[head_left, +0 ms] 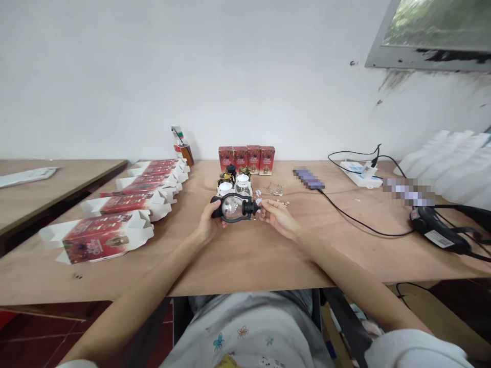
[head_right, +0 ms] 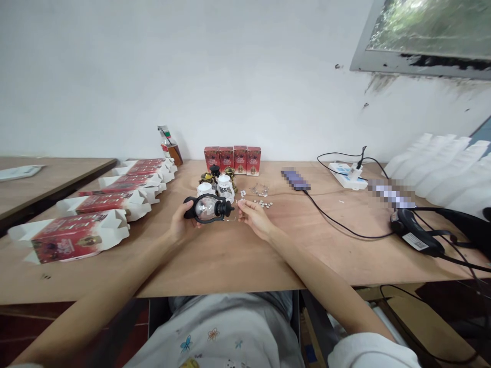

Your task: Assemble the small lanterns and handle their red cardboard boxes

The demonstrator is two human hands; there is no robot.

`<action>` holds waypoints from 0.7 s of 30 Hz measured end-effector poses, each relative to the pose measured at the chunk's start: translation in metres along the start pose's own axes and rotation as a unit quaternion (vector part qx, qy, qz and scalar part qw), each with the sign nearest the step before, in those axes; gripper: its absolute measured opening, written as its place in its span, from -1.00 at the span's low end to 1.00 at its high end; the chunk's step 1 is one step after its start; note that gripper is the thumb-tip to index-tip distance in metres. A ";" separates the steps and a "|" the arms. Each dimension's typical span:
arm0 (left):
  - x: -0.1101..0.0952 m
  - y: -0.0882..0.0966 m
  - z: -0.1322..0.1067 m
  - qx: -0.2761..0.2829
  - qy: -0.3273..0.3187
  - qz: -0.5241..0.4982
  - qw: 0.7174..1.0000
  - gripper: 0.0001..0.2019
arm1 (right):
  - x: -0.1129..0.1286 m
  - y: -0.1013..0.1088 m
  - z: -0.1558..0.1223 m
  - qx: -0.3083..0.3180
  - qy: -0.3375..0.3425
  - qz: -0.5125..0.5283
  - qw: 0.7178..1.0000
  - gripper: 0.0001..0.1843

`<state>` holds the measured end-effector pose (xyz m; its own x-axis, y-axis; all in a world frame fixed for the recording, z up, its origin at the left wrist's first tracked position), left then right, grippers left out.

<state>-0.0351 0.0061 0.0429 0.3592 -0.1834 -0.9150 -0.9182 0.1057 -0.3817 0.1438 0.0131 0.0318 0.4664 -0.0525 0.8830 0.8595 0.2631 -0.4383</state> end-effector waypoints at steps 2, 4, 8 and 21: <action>-0.001 0.003 0.002 -0.011 -0.008 0.010 1.000 -0.66 | 0.004 0.002 0.001 -0.008 0.014 -0.006 1.000 -0.68; -0.002 0.005 0.003 -0.023 -0.017 0.017 0.999 -0.64 | 0.008 0.004 0.002 -0.012 0.027 -0.005 1.000 -0.70; -0.003 0.008 0.004 -0.051 -0.042 0.035 0.997 -0.61 | 0.012 0.008 0.002 -0.017 0.048 0.018 0.999 -0.68; -0.004 0.004 0.001 -0.036 -0.080 0.109 0.990 -0.68 | 0.013 -0.006 -0.006 0.079 0.018 0.067 0.995 -0.71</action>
<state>-0.0401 0.0082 0.0449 0.1683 -0.0065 -0.9857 -0.9842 0.0545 -0.1684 0.1459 0.0053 0.0448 0.5841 -0.0416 0.8106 0.7474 0.4171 -0.5171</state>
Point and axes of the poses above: each hand's wrist, its own z-axis towards the middle knuckle, its own y-axis out of the back of the hand, x = y × z, the point moved 6 cm from there along z, towards the middle knuckle, and after that the axes turned 12 degrees about y, right-handed, at the moved point
